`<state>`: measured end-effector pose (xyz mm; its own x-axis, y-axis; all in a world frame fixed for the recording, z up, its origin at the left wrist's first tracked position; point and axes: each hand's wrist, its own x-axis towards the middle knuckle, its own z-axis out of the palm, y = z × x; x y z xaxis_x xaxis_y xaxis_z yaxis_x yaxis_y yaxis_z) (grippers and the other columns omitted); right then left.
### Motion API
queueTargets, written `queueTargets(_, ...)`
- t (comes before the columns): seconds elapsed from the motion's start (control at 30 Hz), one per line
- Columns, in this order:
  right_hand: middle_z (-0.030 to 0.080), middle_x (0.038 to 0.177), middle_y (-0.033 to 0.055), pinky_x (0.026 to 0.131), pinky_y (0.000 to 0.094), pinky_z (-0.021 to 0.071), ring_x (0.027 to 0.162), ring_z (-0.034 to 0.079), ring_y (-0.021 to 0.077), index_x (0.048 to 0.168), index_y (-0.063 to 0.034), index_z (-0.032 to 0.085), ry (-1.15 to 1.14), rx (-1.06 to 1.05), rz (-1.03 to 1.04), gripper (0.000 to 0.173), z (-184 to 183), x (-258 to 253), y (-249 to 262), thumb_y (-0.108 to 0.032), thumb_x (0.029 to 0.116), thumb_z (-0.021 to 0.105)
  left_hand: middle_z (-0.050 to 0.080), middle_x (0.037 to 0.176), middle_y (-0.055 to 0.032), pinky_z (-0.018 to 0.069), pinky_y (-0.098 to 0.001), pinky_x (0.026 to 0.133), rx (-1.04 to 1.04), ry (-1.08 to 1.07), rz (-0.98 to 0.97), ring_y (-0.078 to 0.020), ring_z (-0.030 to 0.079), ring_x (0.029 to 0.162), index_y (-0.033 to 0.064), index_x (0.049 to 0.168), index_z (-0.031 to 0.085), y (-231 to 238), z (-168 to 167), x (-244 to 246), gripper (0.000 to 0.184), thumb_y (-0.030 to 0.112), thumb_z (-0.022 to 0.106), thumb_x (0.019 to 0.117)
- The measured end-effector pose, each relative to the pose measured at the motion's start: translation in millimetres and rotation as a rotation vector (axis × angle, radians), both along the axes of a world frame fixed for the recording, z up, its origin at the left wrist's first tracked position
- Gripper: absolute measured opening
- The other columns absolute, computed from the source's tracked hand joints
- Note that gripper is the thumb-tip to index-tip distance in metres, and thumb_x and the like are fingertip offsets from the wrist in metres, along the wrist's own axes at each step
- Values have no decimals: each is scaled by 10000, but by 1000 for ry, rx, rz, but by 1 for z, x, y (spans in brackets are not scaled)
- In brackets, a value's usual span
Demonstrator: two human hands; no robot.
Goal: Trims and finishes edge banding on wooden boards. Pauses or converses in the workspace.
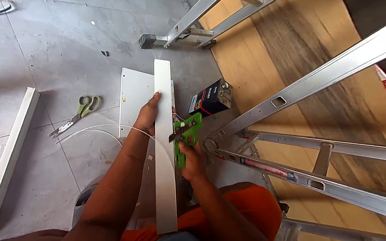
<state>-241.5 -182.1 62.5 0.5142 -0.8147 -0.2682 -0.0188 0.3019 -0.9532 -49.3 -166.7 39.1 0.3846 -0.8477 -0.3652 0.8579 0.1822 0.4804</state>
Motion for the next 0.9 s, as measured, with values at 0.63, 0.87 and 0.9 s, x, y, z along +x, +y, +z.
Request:
queueTargets(0.63,637,952,85,764,294,601,824,673,131,1188,-4,485,291,139,184,273,-4,-34,46,-37,950,614,677,832,-122,590,-420,559,279,73,252,-253,683,653,114,1222,548,27,-55,57,560,560,232,1099)
queueTargets(0.87,636,929,74,749,292,599,794,667,124,1162,-12,490,300,151,216,251,-6,-33,53,-33,941,608,673,1022,-98,592,-386,746,397,7,335,-191,684,863,103,1318,562,35,-71,62,479,463,316,1121)
queueTargets(0.9,638,928,74,732,305,605,784,671,133,1167,-13,489,304,167,230,263,-5,-37,56,-39,936,613,676,972,-113,595,-408,686,394,22,335,-217,686,797,97,1290,553,37,-77,68,494,486,303,1114)
